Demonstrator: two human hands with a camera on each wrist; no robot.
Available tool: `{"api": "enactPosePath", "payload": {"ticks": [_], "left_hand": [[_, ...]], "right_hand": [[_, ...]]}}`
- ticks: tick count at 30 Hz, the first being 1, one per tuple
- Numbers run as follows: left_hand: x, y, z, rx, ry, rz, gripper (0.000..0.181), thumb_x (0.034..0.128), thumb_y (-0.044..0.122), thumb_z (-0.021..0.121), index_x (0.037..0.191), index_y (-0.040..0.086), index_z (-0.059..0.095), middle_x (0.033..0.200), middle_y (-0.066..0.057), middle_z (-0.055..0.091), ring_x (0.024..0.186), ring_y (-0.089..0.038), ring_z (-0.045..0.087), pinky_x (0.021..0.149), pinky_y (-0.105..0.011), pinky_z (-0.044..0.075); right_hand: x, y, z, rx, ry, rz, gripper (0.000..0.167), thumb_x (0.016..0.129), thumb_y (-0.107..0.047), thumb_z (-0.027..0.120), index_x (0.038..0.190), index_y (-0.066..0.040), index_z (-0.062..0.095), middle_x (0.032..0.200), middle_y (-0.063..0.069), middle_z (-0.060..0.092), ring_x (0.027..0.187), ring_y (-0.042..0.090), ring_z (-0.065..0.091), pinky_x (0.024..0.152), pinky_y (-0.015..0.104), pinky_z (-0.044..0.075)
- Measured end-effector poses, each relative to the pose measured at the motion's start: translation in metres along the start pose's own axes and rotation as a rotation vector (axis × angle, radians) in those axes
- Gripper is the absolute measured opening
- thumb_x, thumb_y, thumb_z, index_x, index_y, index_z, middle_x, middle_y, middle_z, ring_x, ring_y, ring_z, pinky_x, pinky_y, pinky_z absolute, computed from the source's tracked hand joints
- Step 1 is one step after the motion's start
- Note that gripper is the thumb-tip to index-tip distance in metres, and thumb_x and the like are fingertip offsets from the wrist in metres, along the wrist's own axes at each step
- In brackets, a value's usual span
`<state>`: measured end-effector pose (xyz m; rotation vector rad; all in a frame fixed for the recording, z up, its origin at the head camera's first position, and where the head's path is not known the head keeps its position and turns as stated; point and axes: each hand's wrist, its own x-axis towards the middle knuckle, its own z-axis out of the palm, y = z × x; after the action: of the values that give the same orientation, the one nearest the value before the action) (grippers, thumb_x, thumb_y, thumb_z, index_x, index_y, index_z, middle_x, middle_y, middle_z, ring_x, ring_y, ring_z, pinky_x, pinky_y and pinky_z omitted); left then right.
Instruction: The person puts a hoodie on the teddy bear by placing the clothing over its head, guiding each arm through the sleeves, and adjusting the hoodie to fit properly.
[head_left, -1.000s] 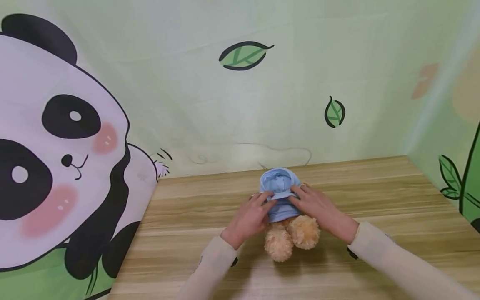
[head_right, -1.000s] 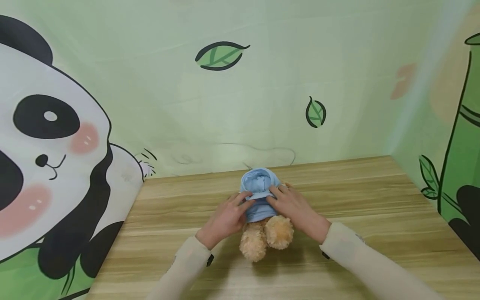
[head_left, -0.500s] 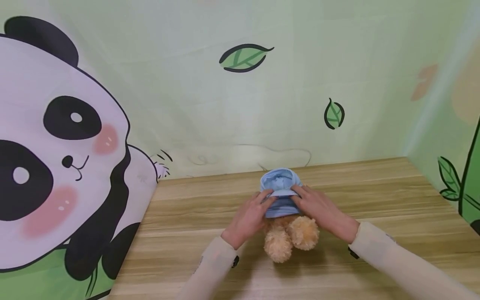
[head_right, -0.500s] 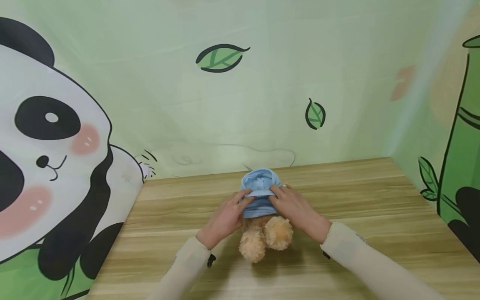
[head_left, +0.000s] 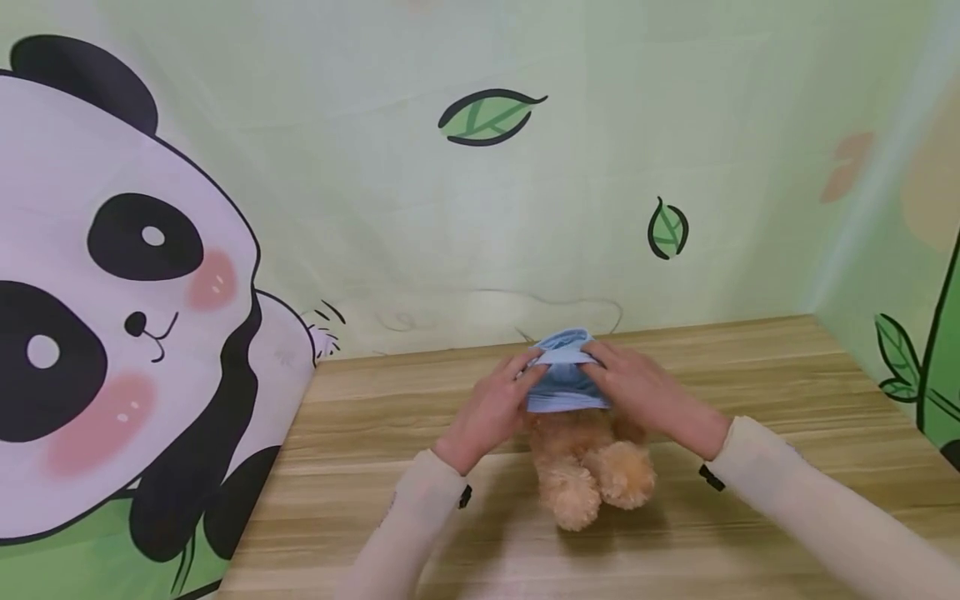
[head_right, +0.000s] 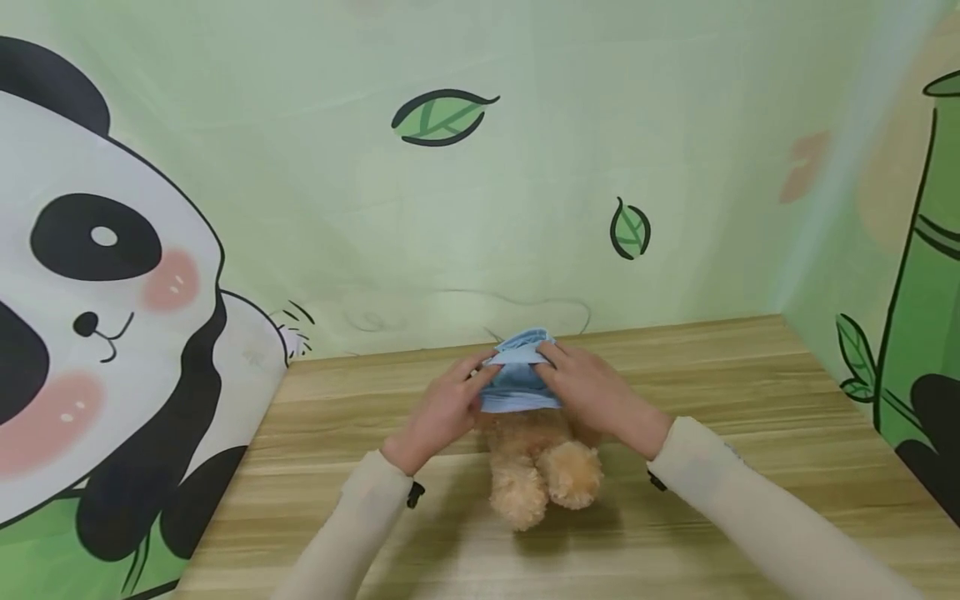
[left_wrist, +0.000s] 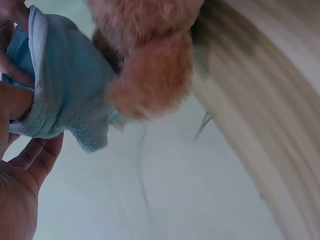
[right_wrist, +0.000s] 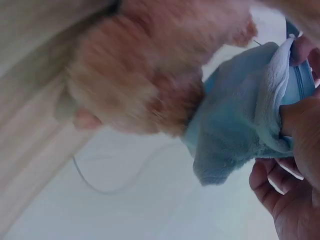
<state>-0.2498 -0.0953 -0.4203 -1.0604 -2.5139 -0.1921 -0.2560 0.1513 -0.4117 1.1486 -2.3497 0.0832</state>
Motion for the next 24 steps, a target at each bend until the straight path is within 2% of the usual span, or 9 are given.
{"api": "enactPosePath", "payload": {"ticks": [2,6,11,13,16,20,24], "left_hand": [[0.003,-0.001,-0.004,-0.001,0.014,0.008,0.055,0.0836,0.001,0.071,0.136,0.009,0.056,0.146,-0.011,0.048,0.124,-0.025,0.057,0.086,-0.032,0.056],[0.008,-0.004,-0.011,0.021,0.044,0.022,0.052,0.0850,-0.002,0.067,0.134,0.008,0.056,0.144,-0.011,0.048,0.120,-0.024,0.059,0.088,-0.031,0.056],[0.015,-0.005,-0.016,0.030,0.060,0.020,0.051,0.0867,-0.001,0.065,0.136,0.009,0.055,0.145,-0.010,0.046,0.117,-0.024,0.059,0.081,-0.029,0.057],[0.018,-0.005,-0.019,0.030,0.062,0.017,0.052,0.0871,-0.001,0.065,0.136,0.009,0.054,0.145,-0.010,0.045,0.116,-0.024,0.058,0.076,-0.027,0.057],[0.023,-0.007,-0.022,0.037,0.077,0.024,0.051,0.0878,-0.003,0.064,0.136,0.009,0.054,0.145,-0.011,0.045,0.115,-0.023,0.058,0.079,-0.027,0.056],[0.032,-0.010,-0.025,0.052,0.112,0.046,0.048,0.0885,-0.004,0.064,0.134,0.007,0.054,0.144,-0.011,0.045,0.111,-0.022,0.058,0.083,-0.026,0.055],[0.038,-0.013,-0.027,0.072,0.131,0.052,0.048,0.0888,-0.002,0.064,0.134,0.008,0.052,0.143,-0.011,0.044,0.112,-0.022,0.059,0.079,-0.027,0.056]], "right_hand": [[0.003,0.003,-0.005,0.018,0.008,-0.009,0.032,0.080,0.006,0.074,0.111,0.001,0.066,0.119,0.018,0.060,0.106,0.031,0.063,0.083,0.040,0.057],[0.008,0.008,-0.015,0.064,-0.006,-0.004,0.036,0.079,0.006,0.075,0.113,0.001,0.065,0.121,0.017,0.058,0.107,0.031,0.062,0.082,0.040,0.057],[0.013,0.013,-0.022,0.047,0.000,0.012,0.037,0.080,0.007,0.074,0.116,0.001,0.064,0.122,0.017,0.058,0.107,0.030,0.060,0.082,0.039,0.058],[0.014,0.015,-0.023,0.032,0.027,0.010,0.036,0.082,0.006,0.073,0.117,0.001,0.062,0.122,0.017,0.058,0.107,0.030,0.060,0.082,0.039,0.058],[0.017,0.018,-0.022,0.003,0.088,0.000,0.034,0.083,0.005,0.072,0.116,0.003,0.060,0.123,0.020,0.056,0.108,0.032,0.059,0.081,0.040,0.058],[0.021,0.023,-0.020,-0.069,0.168,-0.012,0.032,0.082,0.005,0.074,0.111,0.004,0.060,0.121,0.021,0.057,0.103,0.034,0.060,0.073,0.040,0.059],[0.025,0.030,-0.018,-0.145,0.219,-0.017,0.031,0.080,0.002,0.076,0.108,0.003,0.062,0.119,0.020,0.060,0.096,0.033,0.062,0.067,0.039,0.058]]}}
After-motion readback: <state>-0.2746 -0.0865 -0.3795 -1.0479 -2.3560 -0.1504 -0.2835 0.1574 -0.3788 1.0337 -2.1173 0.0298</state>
